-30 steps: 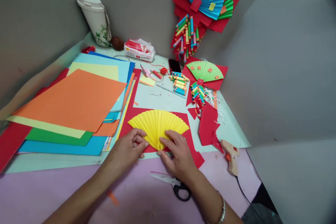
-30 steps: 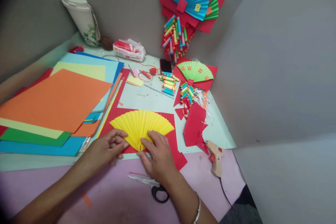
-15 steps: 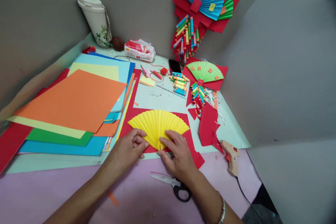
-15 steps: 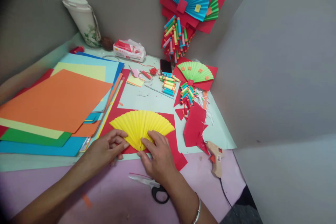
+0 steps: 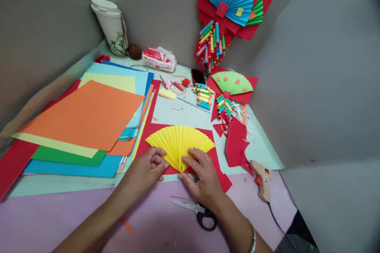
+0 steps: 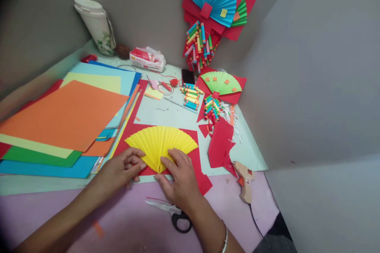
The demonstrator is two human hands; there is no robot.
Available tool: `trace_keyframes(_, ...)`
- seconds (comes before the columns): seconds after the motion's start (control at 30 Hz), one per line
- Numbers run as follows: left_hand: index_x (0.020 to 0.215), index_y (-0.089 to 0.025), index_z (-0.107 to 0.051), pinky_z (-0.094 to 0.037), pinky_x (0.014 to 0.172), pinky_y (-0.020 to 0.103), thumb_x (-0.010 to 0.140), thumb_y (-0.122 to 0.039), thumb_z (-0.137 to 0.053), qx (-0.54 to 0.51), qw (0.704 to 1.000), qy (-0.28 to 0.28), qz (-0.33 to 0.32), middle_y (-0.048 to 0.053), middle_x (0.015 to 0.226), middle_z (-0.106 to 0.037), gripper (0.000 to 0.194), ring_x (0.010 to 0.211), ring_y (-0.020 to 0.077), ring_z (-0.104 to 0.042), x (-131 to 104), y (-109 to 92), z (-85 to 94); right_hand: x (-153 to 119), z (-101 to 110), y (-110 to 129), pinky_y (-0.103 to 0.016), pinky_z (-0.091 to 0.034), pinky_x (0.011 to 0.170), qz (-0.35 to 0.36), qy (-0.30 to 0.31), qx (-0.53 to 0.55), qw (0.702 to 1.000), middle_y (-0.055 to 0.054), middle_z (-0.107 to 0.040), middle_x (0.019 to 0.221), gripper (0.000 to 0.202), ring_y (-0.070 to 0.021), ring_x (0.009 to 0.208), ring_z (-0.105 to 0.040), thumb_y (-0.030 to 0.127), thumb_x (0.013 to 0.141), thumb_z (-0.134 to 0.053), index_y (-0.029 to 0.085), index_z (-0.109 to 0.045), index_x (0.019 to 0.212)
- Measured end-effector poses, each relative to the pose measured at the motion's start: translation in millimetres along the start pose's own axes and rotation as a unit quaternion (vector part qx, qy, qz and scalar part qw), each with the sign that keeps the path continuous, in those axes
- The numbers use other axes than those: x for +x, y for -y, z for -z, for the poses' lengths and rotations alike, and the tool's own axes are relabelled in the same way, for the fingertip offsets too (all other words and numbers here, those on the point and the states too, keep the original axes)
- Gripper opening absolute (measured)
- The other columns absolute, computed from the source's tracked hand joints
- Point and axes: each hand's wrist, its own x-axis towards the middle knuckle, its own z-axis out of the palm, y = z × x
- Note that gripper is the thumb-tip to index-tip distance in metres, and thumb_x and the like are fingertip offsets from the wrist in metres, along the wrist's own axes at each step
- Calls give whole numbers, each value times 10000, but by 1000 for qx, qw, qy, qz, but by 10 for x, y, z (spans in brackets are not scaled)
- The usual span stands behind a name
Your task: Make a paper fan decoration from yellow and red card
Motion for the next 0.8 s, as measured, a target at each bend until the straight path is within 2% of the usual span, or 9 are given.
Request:
trace_keyframes(0.33, 951, -218, -528, -441, 442, 253, 791, -400, -631, -40, 999, -17, -5, -59, 640, -584, 263, 479, 151, -593, -80, -54, 11, 16, 42, 13, -521, -460, 1006, -13, -24, 12, 1000, -126, -588, 1258, 382, -301, 1203, -528, 319, 845, -675, 241, -616, 1215)
trace_keyframes(0.4, 946, -213, -549, -450, 469, 259, 776, -406, -654, -48, 998, -46, -10, -49, 654, -606, 278, 492, 149, -598, -106, -96, 53, 21, 60, 8, -521, -467, 996, -20, -39, 19, 999, -125, -594, 1240, 363, -298, 1187, -537, 290, 855, -660, 245, -615, 1213)
trace_keyframes(0.53, 935, -212, -580, -469, 542, 248, 767, -401, -672, -66, 988, -138, -29, -50, 665, -610, 269, 520, 124, -586, -145, -203, 194, 33, 101, -24, -493, -490, 959, -50, -89, 27, 994, -115, -621, 1168, 285, -273, 1130, -565, 229, 888, -608, 242, -634, 1172)
trace_keyframes(0.6, 945, -217, -591, -460, 527, 236, 777, -388, -659, -64, 981, -180, -32, -40, 698, -624, 249, 530, 117, -577, -156, -251, 270, 42, 134, -50, -470, -492, 945, -72, -113, 21, 991, -113, -633, 1125, 245, -257, 1095, -576, 211, 901, -583, 226, -651, 1136)
trace_keyframes(0.7, 955, -229, -589, -465, 519, 232, 796, -395, -639, -56, 972, -226, -29, -20, 789, -650, 235, 558, 118, -588, -151, -276, 362, 53, 216, -111, -442, -485, 939, -126, -147, 17, 981, -107, -640, 1088, 210, -239, 1062, -583, 224, 920, -549, 208, -665, 1095)
trace_keyframes(0.8, 973, -239, -581, -494, 552, 254, 815, -422, -621, -20, 969, -243, -24, -3, 849, -662, 245, 598, 139, -625, -117, -230, 420, 48, 321, -205, -426, -475, 937, -208, -184, 26, 960, -92, -646, 1066, 218, -232, 1048, -592, 293, 939, -519, 206, -672, 1066)
